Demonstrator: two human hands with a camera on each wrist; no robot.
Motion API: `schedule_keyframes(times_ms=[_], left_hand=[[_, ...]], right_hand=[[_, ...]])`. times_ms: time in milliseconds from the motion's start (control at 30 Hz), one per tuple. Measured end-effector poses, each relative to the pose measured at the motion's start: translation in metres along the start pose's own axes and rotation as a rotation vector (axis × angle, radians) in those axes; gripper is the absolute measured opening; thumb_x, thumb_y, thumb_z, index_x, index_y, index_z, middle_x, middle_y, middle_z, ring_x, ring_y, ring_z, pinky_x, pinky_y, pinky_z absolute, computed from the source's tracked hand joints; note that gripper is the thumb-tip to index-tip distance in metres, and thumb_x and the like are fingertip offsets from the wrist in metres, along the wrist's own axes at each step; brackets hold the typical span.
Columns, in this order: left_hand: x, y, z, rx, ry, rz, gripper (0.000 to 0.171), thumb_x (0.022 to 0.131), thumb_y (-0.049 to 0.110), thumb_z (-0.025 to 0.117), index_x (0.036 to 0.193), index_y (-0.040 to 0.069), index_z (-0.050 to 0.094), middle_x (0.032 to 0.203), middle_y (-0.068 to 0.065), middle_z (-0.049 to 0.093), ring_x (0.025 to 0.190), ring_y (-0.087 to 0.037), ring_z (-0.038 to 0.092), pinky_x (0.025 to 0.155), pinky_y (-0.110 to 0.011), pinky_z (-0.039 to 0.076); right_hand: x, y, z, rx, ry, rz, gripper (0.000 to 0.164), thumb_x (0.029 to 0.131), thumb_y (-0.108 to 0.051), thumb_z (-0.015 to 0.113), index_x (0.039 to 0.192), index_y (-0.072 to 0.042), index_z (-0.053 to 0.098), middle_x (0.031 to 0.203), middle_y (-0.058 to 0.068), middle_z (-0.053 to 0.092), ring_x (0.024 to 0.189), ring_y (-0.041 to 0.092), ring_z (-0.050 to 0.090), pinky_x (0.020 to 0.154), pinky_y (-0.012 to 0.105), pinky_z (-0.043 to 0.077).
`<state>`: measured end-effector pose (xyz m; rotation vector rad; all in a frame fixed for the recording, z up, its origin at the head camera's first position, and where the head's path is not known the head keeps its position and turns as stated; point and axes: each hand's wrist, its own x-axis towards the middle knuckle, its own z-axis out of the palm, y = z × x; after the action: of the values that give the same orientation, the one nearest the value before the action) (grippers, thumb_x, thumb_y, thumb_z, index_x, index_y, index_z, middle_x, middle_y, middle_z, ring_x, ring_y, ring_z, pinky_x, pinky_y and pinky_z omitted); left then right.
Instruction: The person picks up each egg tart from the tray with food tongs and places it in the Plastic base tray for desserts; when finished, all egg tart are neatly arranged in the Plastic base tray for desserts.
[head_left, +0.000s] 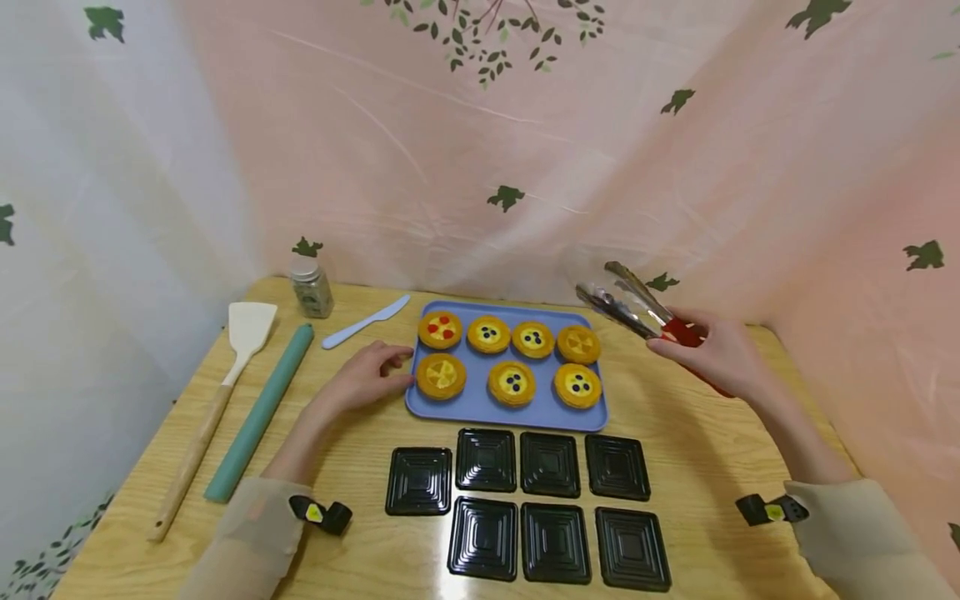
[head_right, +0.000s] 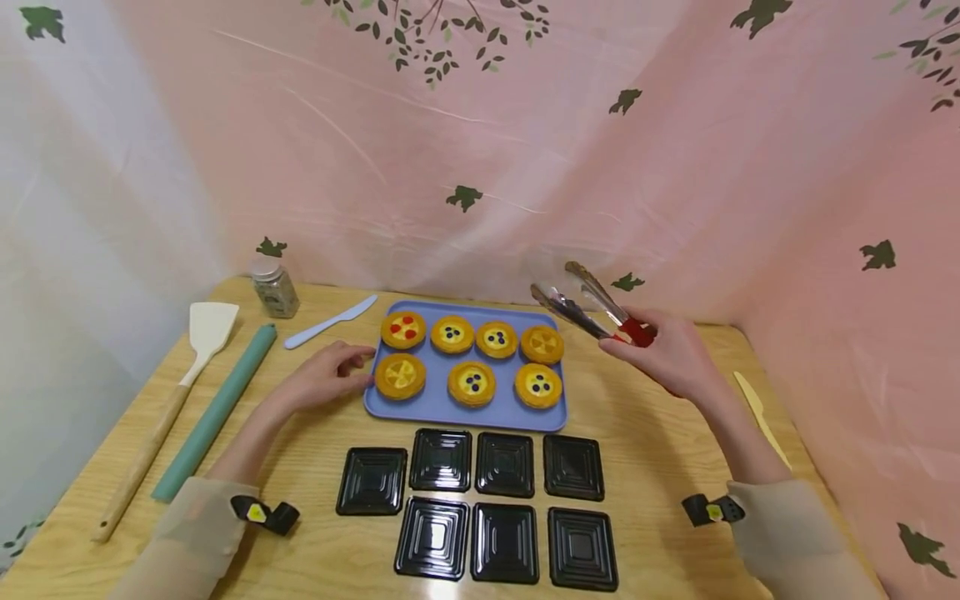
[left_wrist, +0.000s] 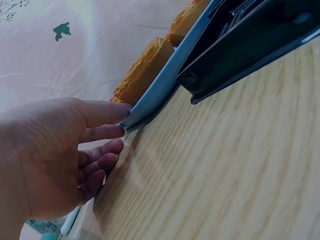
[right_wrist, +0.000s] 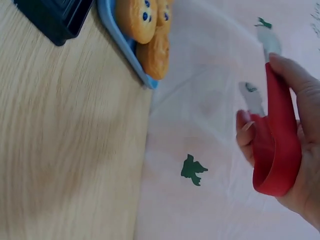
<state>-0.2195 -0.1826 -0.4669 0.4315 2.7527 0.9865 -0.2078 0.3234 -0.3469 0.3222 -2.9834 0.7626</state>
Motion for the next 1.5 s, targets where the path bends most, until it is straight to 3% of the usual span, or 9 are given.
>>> schedule_keyframes(times_ms=[367,600,700,1000,1100,1333,1500], left_hand=[[-0.001,0.001,0.000,-0.014,0.016,0.023,0.051,0.094,0.033,0.071,0.136,0.005,0.064,0.120,-0.016,0.065,0.105,-0.027,0.058,0.092,-0.041,0.047],[0.000,0.001,-0.002,0.009,0.017,0.035,0.060,0.095,0.033,0.070,0.145,0.004,0.057,0.113,-0.015,0.063,0.096,-0.023,0.055,0.083,-0.034,0.043],[0.000,0.001,-0.002,0.015,0.017,0.036,0.062,0.095,0.033,0.069,0.148,0.004,0.055,0.112,-0.014,0.063,0.094,-0.022,0.054,0.082,-0.033,0.042],[-0.001,0.003,-0.001,0.017,0.009,0.029,0.062,0.095,0.033,0.069,0.149,0.005,0.054,0.112,-0.014,0.062,0.096,-0.024,0.054,0.084,-0.035,0.042],[-0.001,0.003,-0.001,0.021,0.011,0.033,0.062,0.095,0.032,0.069,0.149,0.005,0.054,0.112,-0.014,0.062,0.098,-0.024,0.055,0.086,-0.035,0.043],[-0.001,0.003,0.000,0.018,0.014,0.039,0.062,0.095,0.031,0.069,0.149,0.004,0.053,0.111,-0.014,0.062,0.098,-0.024,0.054,0.085,-0.035,0.042],[-0.001,0.003,0.001,0.020,0.011,0.047,0.062,0.096,0.031,0.069,0.149,0.004,0.053,0.113,-0.015,0.063,0.102,-0.026,0.056,0.090,-0.040,0.046]], right_hand=[[0.029,-0.022,-0.010,-0.085,-0.096,-0.135,0.077,0.084,-0.045,0.084,0.144,-0.005,0.058,0.115,0.014,0.070,0.092,0.025,0.061,0.071,0.027,0.050],[0.051,-0.043,-0.009,-0.095,-0.154,-0.172,0.064,0.082,-0.048,0.084,0.131,-0.011,0.067,0.105,0.008,0.070,0.088,0.021,0.060,0.073,0.033,0.050],[0.059,-0.050,-0.005,-0.096,-0.183,-0.183,0.066,0.081,-0.050,0.084,0.133,-0.013,0.066,0.105,0.006,0.072,0.089,0.019,0.063,0.075,0.033,0.051],[0.083,-0.070,0.015,-0.066,-0.281,-0.257,0.073,0.081,-0.040,0.087,0.140,-0.005,0.063,0.117,0.010,0.075,0.101,0.024,0.069,0.085,0.042,0.058],[0.093,-0.078,0.022,-0.097,-0.277,-0.290,0.072,0.080,-0.040,0.088,0.139,-0.007,0.064,0.119,0.010,0.075,0.103,0.025,0.069,0.088,0.045,0.057],[0.112,-0.097,0.035,-0.215,-0.268,-0.362,0.073,0.079,-0.045,0.087,0.139,-0.010,0.065,0.118,0.009,0.074,0.086,0.022,0.063,0.079,0.040,0.053],[0.124,-0.110,0.047,-0.299,-0.277,-0.428,0.072,0.079,-0.048,0.087,0.138,-0.012,0.067,0.115,0.006,0.074,0.090,0.021,0.065,0.082,0.039,0.054]])
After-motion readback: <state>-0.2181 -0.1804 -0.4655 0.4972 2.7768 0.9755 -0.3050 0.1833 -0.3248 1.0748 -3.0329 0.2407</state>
